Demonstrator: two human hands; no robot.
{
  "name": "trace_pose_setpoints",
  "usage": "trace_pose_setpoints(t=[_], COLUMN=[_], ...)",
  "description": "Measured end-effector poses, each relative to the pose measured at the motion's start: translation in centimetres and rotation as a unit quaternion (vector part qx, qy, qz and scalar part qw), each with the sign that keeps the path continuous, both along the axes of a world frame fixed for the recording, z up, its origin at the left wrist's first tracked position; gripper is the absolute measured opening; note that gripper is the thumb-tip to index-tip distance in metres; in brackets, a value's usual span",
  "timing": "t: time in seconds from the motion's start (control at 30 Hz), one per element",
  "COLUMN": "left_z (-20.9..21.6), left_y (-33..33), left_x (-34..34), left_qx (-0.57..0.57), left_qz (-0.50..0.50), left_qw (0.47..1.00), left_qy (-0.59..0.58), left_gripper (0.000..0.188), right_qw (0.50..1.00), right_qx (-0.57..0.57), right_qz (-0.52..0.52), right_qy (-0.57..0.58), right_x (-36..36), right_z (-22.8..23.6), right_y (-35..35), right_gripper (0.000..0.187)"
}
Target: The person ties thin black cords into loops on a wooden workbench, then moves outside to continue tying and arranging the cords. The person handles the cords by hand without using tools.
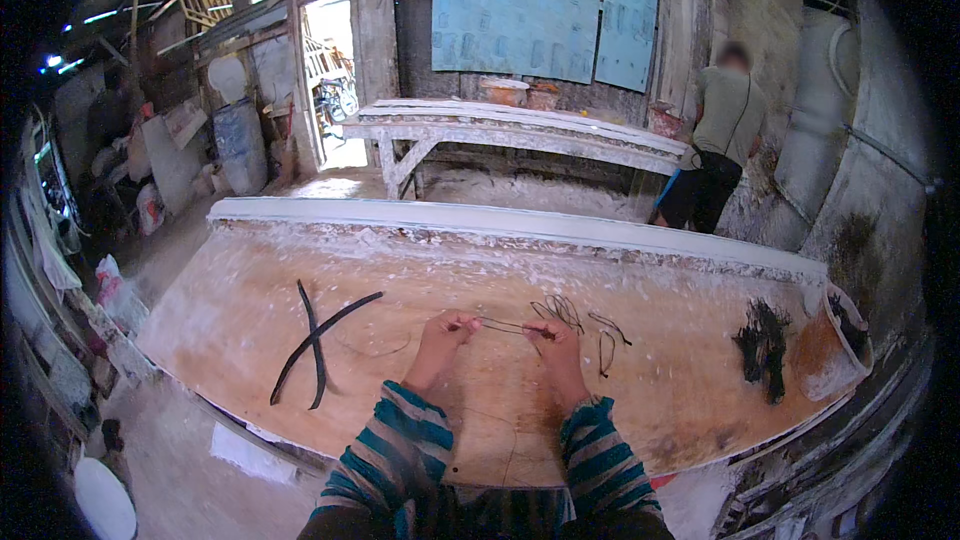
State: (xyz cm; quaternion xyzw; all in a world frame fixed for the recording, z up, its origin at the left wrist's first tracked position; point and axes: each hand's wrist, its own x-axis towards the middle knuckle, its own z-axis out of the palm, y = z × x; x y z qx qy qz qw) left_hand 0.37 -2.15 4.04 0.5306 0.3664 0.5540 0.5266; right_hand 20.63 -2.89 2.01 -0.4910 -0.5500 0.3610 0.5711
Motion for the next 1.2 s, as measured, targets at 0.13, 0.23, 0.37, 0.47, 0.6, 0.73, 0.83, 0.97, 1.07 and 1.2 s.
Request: trace_pose_setpoints(t=[0.13, 0.23, 0.37, 0.47, 0.6, 0.73, 0.83, 0.97, 1.07, 1.2], left_z=[0.4, 0.1, -2.0, -2.5, -3.8, -3.2, -3.2, -1.6, -0.8, 0.8], left_y=[0.5, 0.7, 2.0, 3.0, 3.8, 3.9, 4.2, 3.2, 1.8, -1.5], left_x=[-1.0, -1.6, -2.2, -2.7, -2.3, -1.7, -2.3, -2.2, -1.9, -1.2], left_qx=[-0.014, 0.002, 0.108, 0.173, 0.175, 0.178, 0.191, 0.226, 0.224, 0.175], left_qz=[0.051, 0.079, 0.144, 0.18, 0.232, 0.246, 0.233, 0.211, 0.203, 0.184], left_qw=[0.998, 0.997, 0.983, 0.96, 0.952, 0.946, 0.949, 0.944, 0.947, 0.96], left_qy=[-0.032, -0.023, 0.046, 0.128, 0.1, 0.109, 0.095, 0.116, 0.106, 0.121], left_gripper=[0.014, 0.015, 0.013, 0.012, 0.008, 0.008, 0.008, 0.01, 0.02, 0.035], right_qw=[0.989, 0.954, 0.945, 0.957, 0.943, 0.946, 0.927, 0.924, 0.947, 0.935], right_qx=[0.068, 0.122, 0.081, 0.07, 0.135, 0.185, 0.209, 0.22, 0.189, 0.211], right_qz=[0.04, 0.066, 0.074, 0.083, 0.075, 0.08, 0.063, 0.014, -0.034, -0.161], right_qy=[-0.124, -0.267, -0.308, -0.268, -0.296, -0.253, -0.304, -0.314, -0.257, -0.237], right_x=[-0.9, -2.0, -3.5, -3.3, -4.8, -5.0, -4.6, -3.4, -2.5, 1.0], right_z=[0.0, 2.2, 3.6, 3.6, 3.9, 3.3, 3.3, 3.2, 3.4, -0.3], right_y=[-0.2, -2.4, -4.2, -4.3, -4.5, -3.9, -3.6, -3.6, -3.4, 0.2], right_gripper=[0.016, 0.016, 0.017, 0.014, 0.012, 0.014, 0.013, 0.011, 0.011, 0.011])
